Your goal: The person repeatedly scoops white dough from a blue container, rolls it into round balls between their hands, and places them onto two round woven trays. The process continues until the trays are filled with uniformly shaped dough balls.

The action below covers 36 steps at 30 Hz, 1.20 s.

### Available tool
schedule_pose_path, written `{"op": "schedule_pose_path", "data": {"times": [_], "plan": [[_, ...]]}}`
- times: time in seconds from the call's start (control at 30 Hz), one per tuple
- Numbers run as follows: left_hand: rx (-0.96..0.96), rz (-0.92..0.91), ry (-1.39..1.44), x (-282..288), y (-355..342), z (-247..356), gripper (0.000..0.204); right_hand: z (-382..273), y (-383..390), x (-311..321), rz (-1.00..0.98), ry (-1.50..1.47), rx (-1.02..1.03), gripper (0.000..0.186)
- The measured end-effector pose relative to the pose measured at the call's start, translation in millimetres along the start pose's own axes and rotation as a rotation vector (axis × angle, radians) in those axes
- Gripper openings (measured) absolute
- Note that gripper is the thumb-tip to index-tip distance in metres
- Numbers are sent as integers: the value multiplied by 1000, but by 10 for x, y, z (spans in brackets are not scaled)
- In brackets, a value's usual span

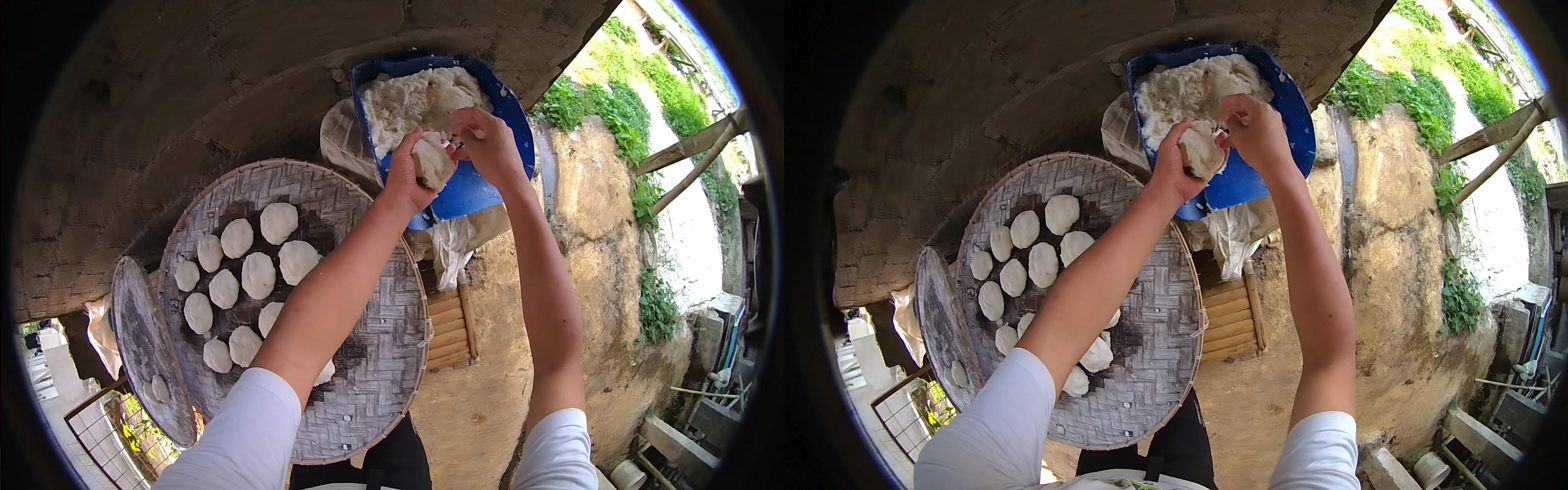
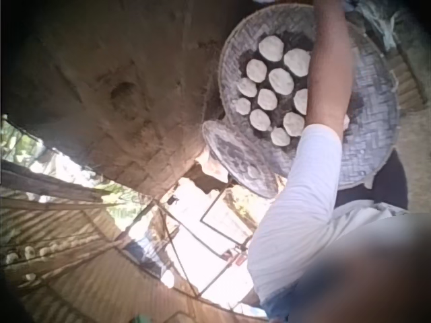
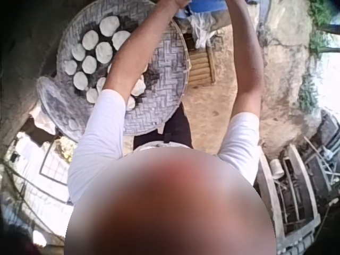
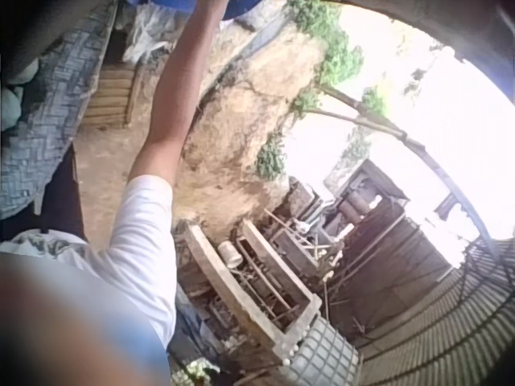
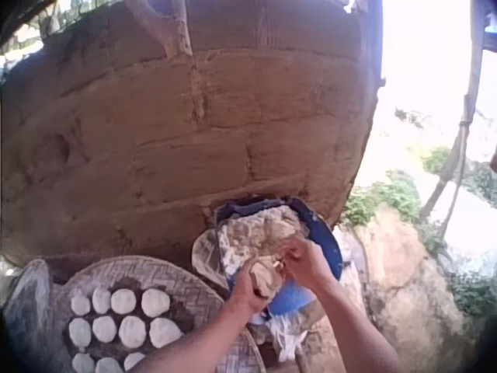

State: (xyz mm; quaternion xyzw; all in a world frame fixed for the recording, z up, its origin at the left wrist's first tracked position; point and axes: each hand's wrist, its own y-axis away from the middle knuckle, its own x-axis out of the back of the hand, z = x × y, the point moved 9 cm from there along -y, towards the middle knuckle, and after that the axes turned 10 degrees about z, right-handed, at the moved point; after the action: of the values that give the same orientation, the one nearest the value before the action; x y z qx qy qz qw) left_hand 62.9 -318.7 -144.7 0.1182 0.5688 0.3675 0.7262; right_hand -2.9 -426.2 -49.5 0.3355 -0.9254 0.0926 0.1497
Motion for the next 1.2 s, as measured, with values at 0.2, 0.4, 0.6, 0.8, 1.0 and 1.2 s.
{"op": "schedule_pose_path", "data": {"times": [0.2,0.4,0.6,0.8,1.0,1.2], "plan": [[-199,95,-217,-120,-61,120,26,364,-19,29,71,1,-253,51],[-1377,-35,-1834,-977,302,214,26,772,337,-465,33,-1120,-751,49],[-945,194,-1333,-603,118,576,43,981,286,-217,329,-1188,-709,35],[-1286,294,-1954,-711,43,417,49,853,323,18,404,-1051,-633,29],[-15,-15,-413,-364,-13,-166,41,295,489,79,450,-775,-201,34],[-30,-153,-258,-612,656,-194,70,-279,661,45,378,-446,125,31]]}}
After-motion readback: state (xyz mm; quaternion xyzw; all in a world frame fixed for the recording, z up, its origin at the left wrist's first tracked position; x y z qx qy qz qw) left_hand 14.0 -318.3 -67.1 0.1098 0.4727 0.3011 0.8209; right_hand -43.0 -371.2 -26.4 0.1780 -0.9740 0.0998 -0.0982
